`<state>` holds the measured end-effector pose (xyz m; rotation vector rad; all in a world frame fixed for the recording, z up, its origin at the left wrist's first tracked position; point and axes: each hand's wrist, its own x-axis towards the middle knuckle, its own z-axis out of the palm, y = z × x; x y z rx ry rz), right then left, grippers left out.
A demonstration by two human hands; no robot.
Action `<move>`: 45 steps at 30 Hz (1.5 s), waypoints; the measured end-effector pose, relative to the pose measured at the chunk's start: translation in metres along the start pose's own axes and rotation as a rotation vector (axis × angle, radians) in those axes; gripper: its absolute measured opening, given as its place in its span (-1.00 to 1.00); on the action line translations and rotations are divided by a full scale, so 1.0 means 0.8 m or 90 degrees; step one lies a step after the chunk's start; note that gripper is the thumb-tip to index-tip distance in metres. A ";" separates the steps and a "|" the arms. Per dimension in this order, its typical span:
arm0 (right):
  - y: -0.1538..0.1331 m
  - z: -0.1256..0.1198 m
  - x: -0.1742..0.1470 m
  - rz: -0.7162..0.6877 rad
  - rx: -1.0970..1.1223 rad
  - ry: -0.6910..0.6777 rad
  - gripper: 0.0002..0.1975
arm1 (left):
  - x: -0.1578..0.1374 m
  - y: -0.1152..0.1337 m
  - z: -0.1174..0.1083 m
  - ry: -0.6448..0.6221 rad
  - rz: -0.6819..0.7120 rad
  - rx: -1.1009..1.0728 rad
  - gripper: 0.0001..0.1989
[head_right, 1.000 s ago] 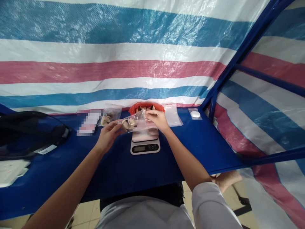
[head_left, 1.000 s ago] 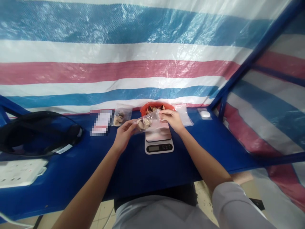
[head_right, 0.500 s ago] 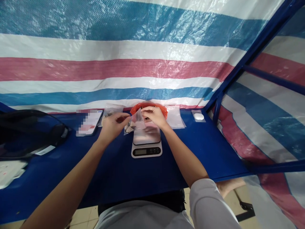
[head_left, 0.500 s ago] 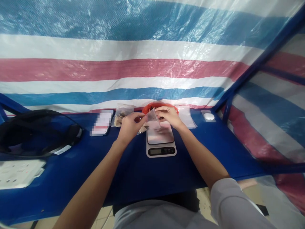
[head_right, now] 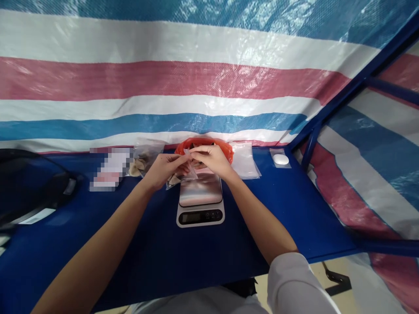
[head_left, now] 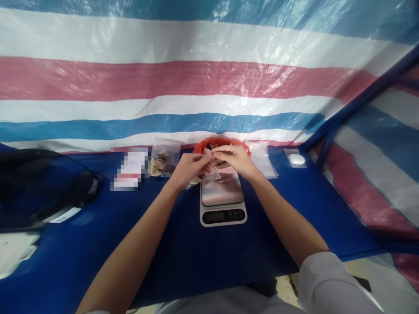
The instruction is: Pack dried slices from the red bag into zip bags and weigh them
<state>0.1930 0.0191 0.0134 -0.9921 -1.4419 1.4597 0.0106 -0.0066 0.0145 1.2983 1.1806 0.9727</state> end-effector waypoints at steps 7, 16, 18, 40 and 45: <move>-0.007 -0.001 -0.003 0.049 -0.026 -0.003 -0.71 | 0.006 -0.004 -0.005 -0.023 -0.062 -0.102 -0.60; -0.015 0.002 -0.012 0.041 -0.184 -0.053 -0.81 | 0.005 -0.011 -0.006 -0.026 -0.060 -0.115 -0.55; -0.014 0.000 -0.012 0.031 -0.210 -0.054 -0.79 | 0.004 -0.011 -0.006 -0.037 -0.055 -0.121 -0.56; -0.004 0.003 -0.009 0.110 -0.104 -0.052 -0.92 | 0.003 -0.012 -0.008 -0.024 0.017 0.042 -0.81; -0.004 0.005 -0.007 0.119 -0.125 -0.036 -0.95 | 0.002 -0.012 -0.008 -0.014 0.027 0.076 -0.83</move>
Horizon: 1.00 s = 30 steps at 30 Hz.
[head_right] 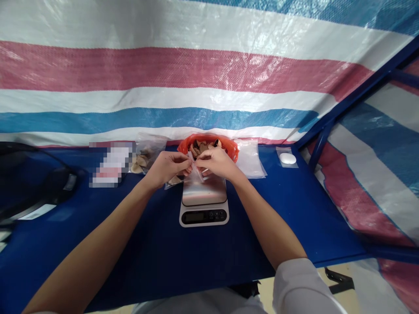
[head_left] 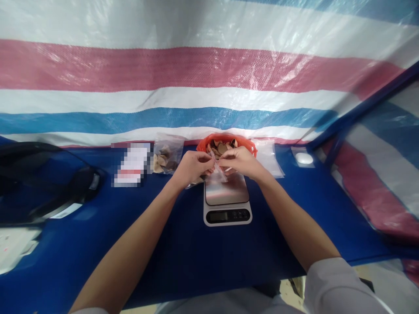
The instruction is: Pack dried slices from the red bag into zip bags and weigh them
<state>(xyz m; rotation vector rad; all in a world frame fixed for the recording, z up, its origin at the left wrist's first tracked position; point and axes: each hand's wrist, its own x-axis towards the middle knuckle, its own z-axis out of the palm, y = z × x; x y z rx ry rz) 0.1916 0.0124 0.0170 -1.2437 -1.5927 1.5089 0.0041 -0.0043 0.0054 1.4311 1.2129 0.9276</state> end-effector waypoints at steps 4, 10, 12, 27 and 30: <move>0.001 -0.004 0.000 -0.009 -0.006 -0.014 -0.95 | 0.000 -0.001 0.000 -0.002 0.001 -0.010 -0.83; 0.007 -0.012 -0.002 -0.032 -0.007 -0.068 -0.84 | -0.001 0.003 0.001 0.006 -0.066 -0.115 -0.81; 0.007 -0.009 -0.003 -0.039 -0.026 -0.060 -0.85 | -0.002 0.005 0.001 -0.005 -0.078 -0.143 -0.80; -0.009 -0.009 -0.014 -0.086 -0.129 -0.045 -0.77 | -0.003 0.006 0.001 -0.025 -0.083 -0.215 -0.60; -0.009 -0.010 -0.014 -0.100 -0.150 -0.039 -0.77 | -0.003 0.005 0.001 -0.023 -0.063 -0.185 -0.58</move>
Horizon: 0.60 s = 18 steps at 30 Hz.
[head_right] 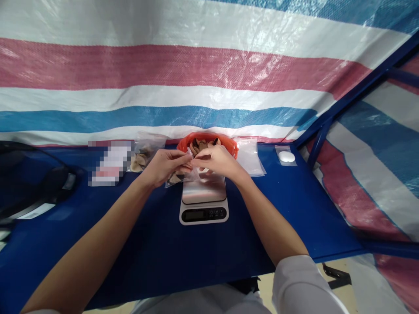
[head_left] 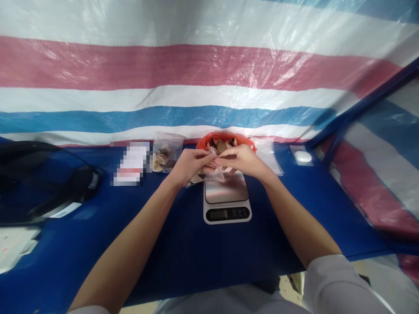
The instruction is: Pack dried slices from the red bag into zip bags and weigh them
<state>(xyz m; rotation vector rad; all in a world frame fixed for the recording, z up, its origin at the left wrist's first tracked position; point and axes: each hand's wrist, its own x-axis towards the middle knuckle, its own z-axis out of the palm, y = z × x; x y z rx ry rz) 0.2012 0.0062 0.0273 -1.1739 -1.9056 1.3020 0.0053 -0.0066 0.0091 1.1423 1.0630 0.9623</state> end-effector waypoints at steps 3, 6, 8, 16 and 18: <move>0.002 -0.001 0.001 -0.003 -0.023 0.002 -0.79 | 0.000 -0.001 -0.001 -0.002 0.009 0.043 -0.57; 0.004 -0.002 0.002 0.006 -0.029 0.002 -0.79 | -0.001 -0.001 -0.001 -0.003 0.002 0.071 -0.59; 0.006 -0.003 0.003 0.014 -0.015 -0.001 -0.79 | -0.001 -0.001 0.000 -0.003 -0.002 0.064 -0.61; 0.010 -0.003 0.007 0.049 0.084 -0.006 -0.82 | 0.000 -0.004 0.001 -0.016 -0.017 0.018 -0.71; 0.009 -0.002 0.007 0.064 0.111 -0.005 -0.83 | 0.000 -0.003 0.001 -0.018 -0.013 0.026 -0.74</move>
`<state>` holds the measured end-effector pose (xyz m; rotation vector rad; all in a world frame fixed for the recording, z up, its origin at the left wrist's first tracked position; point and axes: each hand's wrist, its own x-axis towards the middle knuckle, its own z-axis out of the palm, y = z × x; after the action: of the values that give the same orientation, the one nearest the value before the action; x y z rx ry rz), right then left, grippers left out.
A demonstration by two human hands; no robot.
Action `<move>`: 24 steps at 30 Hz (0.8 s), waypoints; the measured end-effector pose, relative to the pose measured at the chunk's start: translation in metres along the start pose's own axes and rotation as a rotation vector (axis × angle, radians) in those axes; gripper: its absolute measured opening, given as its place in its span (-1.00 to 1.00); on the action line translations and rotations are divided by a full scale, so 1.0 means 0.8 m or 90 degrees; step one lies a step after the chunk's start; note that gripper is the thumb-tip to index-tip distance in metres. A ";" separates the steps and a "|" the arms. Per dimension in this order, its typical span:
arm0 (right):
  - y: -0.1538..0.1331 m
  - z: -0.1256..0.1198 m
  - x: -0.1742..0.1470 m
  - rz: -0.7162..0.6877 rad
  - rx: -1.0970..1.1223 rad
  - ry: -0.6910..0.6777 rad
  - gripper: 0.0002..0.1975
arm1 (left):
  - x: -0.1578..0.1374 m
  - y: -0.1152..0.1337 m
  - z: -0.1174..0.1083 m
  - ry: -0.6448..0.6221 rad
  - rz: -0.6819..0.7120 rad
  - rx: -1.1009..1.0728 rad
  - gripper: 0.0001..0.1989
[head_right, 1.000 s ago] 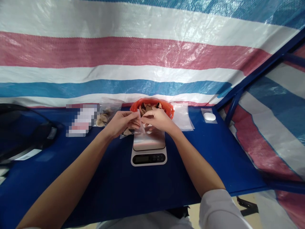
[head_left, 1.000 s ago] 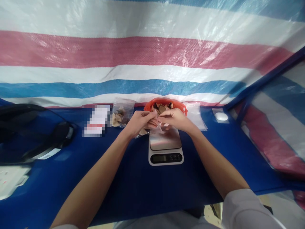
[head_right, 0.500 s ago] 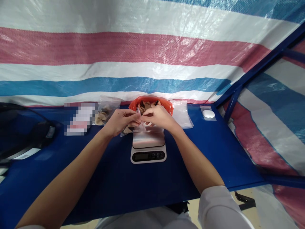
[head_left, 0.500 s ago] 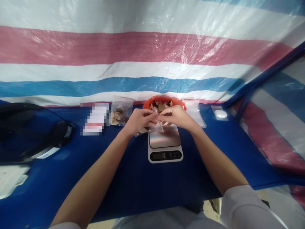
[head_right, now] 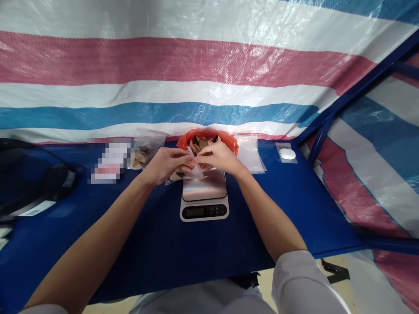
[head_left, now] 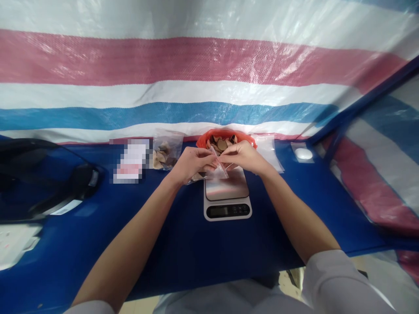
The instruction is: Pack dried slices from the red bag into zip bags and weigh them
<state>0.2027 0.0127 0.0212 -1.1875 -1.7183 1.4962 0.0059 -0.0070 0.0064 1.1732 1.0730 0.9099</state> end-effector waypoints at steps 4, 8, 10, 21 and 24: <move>0.000 0.004 0.001 0.019 0.031 0.008 -0.85 | -0.001 0.004 -0.001 0.006 0.011 0.057 -0.79; 0.006 0.007 0.003 -0.002 -0.003 0.040 -0.89 | -0.004 0.010 0.000 0.027 0.022 0.144 -0.83; 0.008 0.007 0.004 -0.017 -0.033 0.051 -0.91 | -0.005 0.012 0.000 0.033 0.033 0.183 -0.84; -0.008 -0.009 -0.004 0.014 -0.025 0.106 -0.94 | -0.009 0.024 -0.022 0.029 0.045 0.258 -0.79; -0.010 -0.003 -0.005 0.004 -0.051 0.080 -0.93 | -0.011 0.027 -0.018 0.023 0.049 0.260 -0.81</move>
<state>0.2044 0.0101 0.0301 -1.3000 -1.7054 1.3375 -0.0105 -0.0078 0.0286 1.5471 1.2891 0.7934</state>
